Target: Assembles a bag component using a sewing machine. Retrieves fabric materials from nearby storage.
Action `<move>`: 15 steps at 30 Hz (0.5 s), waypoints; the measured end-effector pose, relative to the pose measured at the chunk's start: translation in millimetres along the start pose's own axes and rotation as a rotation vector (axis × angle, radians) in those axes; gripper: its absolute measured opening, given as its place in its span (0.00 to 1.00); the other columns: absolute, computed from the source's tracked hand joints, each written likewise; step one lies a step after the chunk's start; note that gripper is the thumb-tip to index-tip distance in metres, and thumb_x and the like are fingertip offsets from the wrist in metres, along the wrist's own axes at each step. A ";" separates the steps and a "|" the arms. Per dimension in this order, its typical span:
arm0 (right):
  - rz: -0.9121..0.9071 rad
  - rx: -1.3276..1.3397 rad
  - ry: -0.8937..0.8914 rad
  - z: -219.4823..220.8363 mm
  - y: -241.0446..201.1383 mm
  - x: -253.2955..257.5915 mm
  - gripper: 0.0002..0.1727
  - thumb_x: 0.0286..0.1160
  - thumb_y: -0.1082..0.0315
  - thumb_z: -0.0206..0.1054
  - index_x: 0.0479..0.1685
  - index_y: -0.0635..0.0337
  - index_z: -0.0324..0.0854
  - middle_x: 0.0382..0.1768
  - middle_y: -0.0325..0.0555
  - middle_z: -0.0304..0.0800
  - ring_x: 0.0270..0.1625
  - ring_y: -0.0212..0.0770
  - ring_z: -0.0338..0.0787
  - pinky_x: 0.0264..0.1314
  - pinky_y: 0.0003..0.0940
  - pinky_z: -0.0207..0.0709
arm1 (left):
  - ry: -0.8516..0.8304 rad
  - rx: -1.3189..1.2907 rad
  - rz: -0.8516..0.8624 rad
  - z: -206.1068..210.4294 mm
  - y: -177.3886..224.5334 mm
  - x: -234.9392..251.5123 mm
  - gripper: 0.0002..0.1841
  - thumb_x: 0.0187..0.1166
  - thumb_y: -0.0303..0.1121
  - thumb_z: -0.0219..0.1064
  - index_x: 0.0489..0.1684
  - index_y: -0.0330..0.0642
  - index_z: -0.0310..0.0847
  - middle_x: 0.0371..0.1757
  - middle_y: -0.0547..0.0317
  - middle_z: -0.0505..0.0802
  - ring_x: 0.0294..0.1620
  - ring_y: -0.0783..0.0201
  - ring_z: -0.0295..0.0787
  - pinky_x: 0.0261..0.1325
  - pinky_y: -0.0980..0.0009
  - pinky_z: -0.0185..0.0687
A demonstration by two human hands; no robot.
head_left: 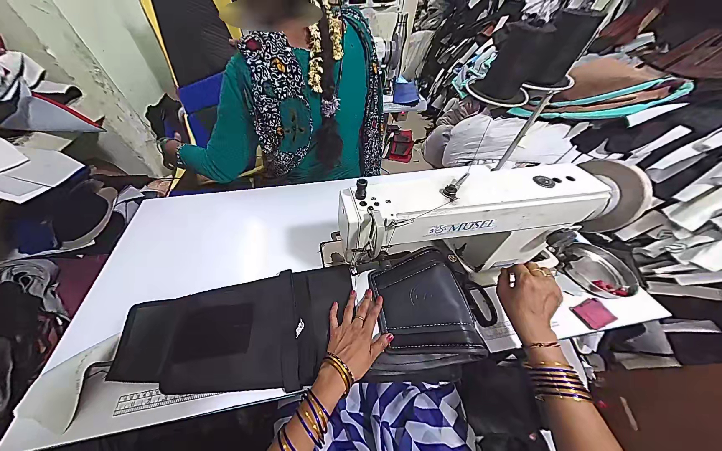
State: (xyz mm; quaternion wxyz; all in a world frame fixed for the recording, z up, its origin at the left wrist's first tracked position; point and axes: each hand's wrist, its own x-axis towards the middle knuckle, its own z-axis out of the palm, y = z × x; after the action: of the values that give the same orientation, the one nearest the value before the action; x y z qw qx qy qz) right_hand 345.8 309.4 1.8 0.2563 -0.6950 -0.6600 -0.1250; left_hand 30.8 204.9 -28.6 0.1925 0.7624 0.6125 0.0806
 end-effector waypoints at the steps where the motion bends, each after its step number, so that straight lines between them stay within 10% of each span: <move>1: -0.010 -0.014 0.007 2.6 -0.8 -1.9 0.14 0.79 0.74 0.61 0.35 0.82 0.83 0.42 0.80 0.86 0.53 0.81 0.87 0.48 0.73 0.75 | 0.009 0.001 0.003 -0.2 -0.3 0.6 0.39 0.86 0.62 0.48 0.96 0.56 0.49 0.97 0.59 0.53 0.98 0.45 0.36 0.87 0.27 0.27; 15: -0.139 0.195 -0.136 -44.1 -25.8 -17.7 0.14 0.79 0.71 0.64 0.48 0.75 0.89 0.47 0.77 0.90 0.54 0.79 0.89 0.54 0.76 0.75 | 0.014 0.003 0.020 8.4 3.2 -13.3 0.41 0.86 0.65 0.46 0.97 0.56 0.48 0.97 0.60 0.52 0.98 0.45 0.35 0.87 0.27 0.26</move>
State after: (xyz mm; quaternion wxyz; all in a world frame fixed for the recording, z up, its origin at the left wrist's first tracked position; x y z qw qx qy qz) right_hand 326.0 271.2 34.6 0.2682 -0.6264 -0.7313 -0.0304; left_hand 33.5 189.9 -33.6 0.1860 0.7683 0.6062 0.0871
